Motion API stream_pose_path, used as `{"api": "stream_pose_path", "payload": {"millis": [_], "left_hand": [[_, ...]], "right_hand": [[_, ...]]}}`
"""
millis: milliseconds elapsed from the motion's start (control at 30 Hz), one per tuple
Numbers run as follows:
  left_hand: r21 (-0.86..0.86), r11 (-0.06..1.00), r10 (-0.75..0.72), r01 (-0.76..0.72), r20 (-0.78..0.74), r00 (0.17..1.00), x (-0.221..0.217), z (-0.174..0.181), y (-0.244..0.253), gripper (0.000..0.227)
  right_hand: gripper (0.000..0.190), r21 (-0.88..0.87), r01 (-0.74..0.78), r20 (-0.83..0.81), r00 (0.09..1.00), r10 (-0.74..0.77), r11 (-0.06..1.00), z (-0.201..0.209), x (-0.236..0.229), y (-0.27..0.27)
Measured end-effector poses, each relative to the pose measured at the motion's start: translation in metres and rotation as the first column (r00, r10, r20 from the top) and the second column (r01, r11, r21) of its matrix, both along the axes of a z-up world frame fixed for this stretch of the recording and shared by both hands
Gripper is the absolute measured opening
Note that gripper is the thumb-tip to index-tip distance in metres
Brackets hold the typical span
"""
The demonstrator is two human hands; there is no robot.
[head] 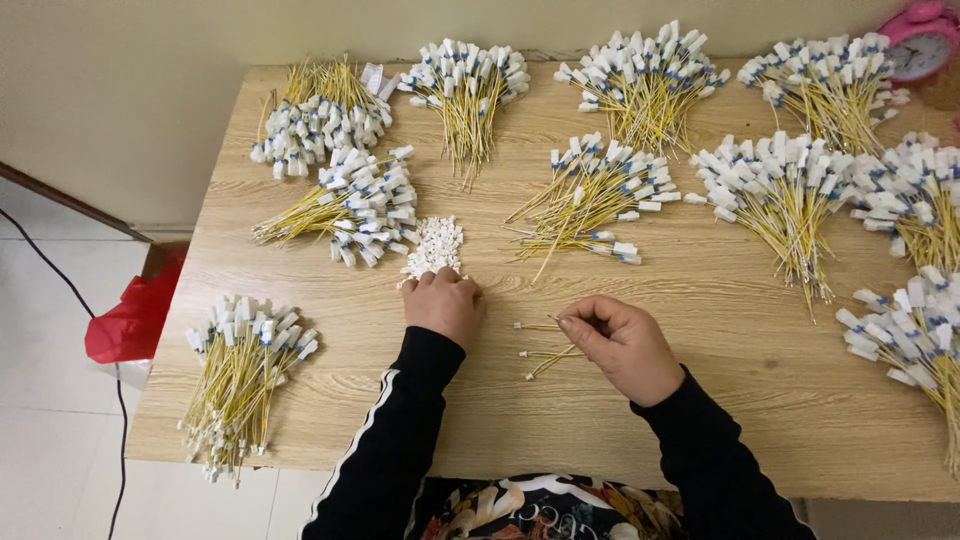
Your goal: Assembling small white plastic components onto the ends of thin yellow wires
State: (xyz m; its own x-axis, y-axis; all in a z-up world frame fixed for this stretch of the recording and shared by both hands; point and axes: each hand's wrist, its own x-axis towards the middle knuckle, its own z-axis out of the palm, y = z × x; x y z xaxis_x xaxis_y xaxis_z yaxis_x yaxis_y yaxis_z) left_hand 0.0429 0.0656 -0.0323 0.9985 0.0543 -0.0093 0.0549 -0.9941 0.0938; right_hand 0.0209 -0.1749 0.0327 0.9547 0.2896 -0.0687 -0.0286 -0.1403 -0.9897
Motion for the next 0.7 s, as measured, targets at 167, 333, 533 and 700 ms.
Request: {"api": "stream_pose_path", "payload": {"millis": [167,333,533,700], "left_hand": [[-0.003,0.999,-0.038,0.040,0.218,0.975,-0.001,-0.018,0.001,0.011],[-0.072,0.996,-0.032,0.060,0.340,0.940,-0.002,-0.005,-0.002,0.007],[-0.993,-0.052,0.133,0.105,0.097,0.986,-0.018,0.058,-0.033,0.018],[-0.849,-0.528,0.075,-0.019,-0.069,0.995,-0.032,0.067,-0.054,0.018]], "right_hand": [[0.012,0.002,0.002,0.007,1.000,-0.002,1.000,0.000,-0.001,0.001],[0.014,-0.017,0.005,0.024,1.000,-0.005,1.000,0.010,0.001,-0.001],[0.008,-0.124,0.062,0.338,0.941,-0.016,0.990,0.064,0.003,0.012],[0.003,-0.233,0.120,0.501,0.865,0.014,0.965,0.084,0.004,0.024]]}}
